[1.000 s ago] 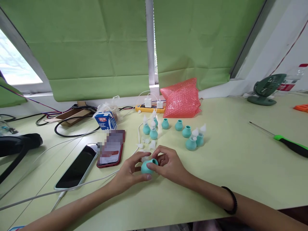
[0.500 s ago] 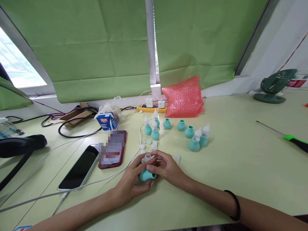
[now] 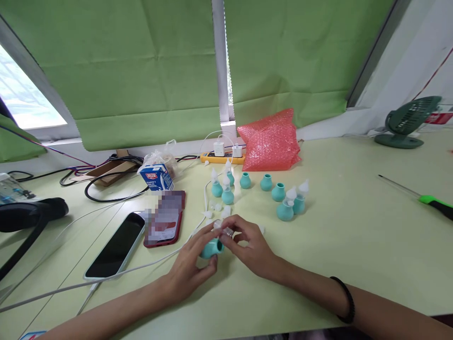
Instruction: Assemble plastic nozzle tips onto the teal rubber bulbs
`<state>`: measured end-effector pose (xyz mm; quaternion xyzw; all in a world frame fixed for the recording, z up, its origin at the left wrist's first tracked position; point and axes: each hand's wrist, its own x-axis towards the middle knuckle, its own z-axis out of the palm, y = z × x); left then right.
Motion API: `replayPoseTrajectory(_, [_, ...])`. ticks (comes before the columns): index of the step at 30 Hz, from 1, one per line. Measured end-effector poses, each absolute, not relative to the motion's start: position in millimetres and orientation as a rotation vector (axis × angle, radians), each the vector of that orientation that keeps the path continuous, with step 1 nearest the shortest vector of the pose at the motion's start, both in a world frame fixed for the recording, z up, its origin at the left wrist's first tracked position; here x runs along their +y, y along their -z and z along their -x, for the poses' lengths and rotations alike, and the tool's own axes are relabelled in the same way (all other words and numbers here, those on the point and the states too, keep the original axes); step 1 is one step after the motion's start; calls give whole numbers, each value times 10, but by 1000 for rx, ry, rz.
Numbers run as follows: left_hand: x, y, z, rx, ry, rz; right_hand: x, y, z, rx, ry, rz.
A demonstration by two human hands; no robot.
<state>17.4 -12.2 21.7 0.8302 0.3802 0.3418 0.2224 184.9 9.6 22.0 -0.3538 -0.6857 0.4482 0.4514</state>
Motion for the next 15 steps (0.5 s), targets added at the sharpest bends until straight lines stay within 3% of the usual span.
replayPoseTrajectory(6, [-11, -335, -116, 1266, -1192, -1956, 108, -273, -1906, -1604, -1271, 762])
replayPoseTrajectory(15, [59, -447, -118, 1173, -968, -1697, 131, -288, -1930, -1564, -1260, 802])
